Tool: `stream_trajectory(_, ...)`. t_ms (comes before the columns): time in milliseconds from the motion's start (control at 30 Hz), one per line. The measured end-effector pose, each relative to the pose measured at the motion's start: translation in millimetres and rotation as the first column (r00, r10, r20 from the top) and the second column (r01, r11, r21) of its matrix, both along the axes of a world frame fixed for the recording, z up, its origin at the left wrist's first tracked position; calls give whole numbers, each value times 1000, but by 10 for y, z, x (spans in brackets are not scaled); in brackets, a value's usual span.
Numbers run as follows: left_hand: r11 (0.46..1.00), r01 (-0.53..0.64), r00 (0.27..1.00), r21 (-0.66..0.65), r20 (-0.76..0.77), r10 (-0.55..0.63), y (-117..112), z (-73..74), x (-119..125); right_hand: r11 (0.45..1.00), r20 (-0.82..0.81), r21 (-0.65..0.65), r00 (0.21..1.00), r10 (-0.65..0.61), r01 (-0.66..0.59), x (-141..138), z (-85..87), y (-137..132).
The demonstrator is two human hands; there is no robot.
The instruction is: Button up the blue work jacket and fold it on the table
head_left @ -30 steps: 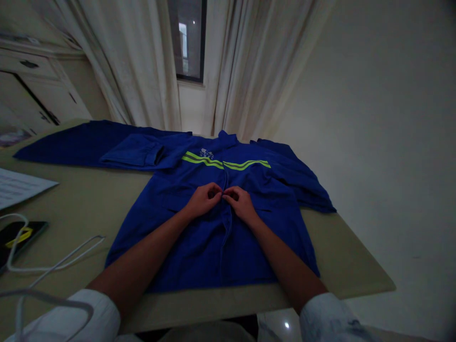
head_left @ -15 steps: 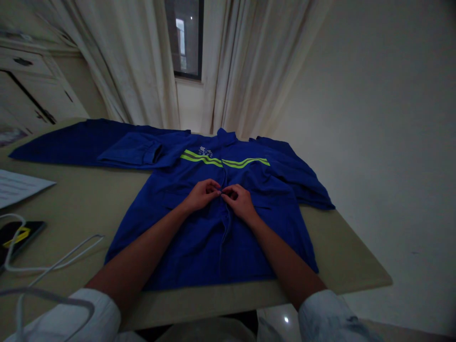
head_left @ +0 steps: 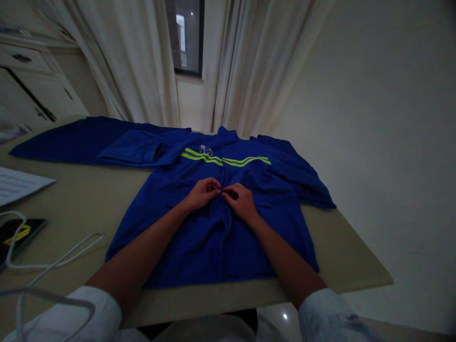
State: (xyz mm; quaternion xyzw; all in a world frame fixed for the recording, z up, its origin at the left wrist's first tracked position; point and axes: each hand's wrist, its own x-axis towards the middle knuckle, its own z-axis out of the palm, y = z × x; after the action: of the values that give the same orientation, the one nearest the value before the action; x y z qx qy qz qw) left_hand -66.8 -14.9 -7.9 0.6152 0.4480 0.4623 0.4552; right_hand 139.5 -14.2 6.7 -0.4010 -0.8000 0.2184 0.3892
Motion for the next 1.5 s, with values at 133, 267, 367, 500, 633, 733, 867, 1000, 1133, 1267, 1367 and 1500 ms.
stream_trajectory(133,1000,-14,998,-11,64,15,-5,44,10,982,97,187,995,-3,-15,-49,53,-65)
stream_trajectory(267,998,-39,981,-45,189,46,-21,122,12,923,198,383,979,-54,-27,-79,78,-67)
stream_trajectory(367,991,-65,964,-115,248,92,-23,157,3,899,314,426,948,-42,-101,-64,99,-29)
stream_trajectory(500,978,-89,969,-190,209,129,-24,162,-2,941,385,290,921,52,-174,-33,122,-10)
stream_trajectory(633,982,-54,974,-182,209,93,-27,156,21,983,258,165,965,35,-80,-57,110,-54)
stream_trajectory(733,980,-84,968,-180,218,123,-21,157,47,983,286,181,958,-15,-39,-84,116,-70)
stream_trajectory(867,958,-164,952,-233,219,216,-18,161,68,969,392,189,917,71,-156,-81,152,-46)
stream_trajectory(1000,955,-163,950,-250,220,220,-33,163,65,981,207,150,974,94,-126,-76,127,-46)
stream_trajectory(1133,970,-131,954,-207,239,180,-48,161,59,999,-61,-11,998,-31,30,-103,47,-51)
stream_trajectory(1267,982,-115,963,-153,226,148,-48,136,71,974,-147,-222,986,-82,48,-129,-18,-26)
stream_trajectory(1367,987,-105,974,-120,188,127,-38,87,80,961,-160,-274,984,-85,38,-132,-34,-31)
stream_trajectory(1500,997,-78,997,-5,17,78,-36,28,61,987,-92,-154,993,-71,57,-123,-26,-53)
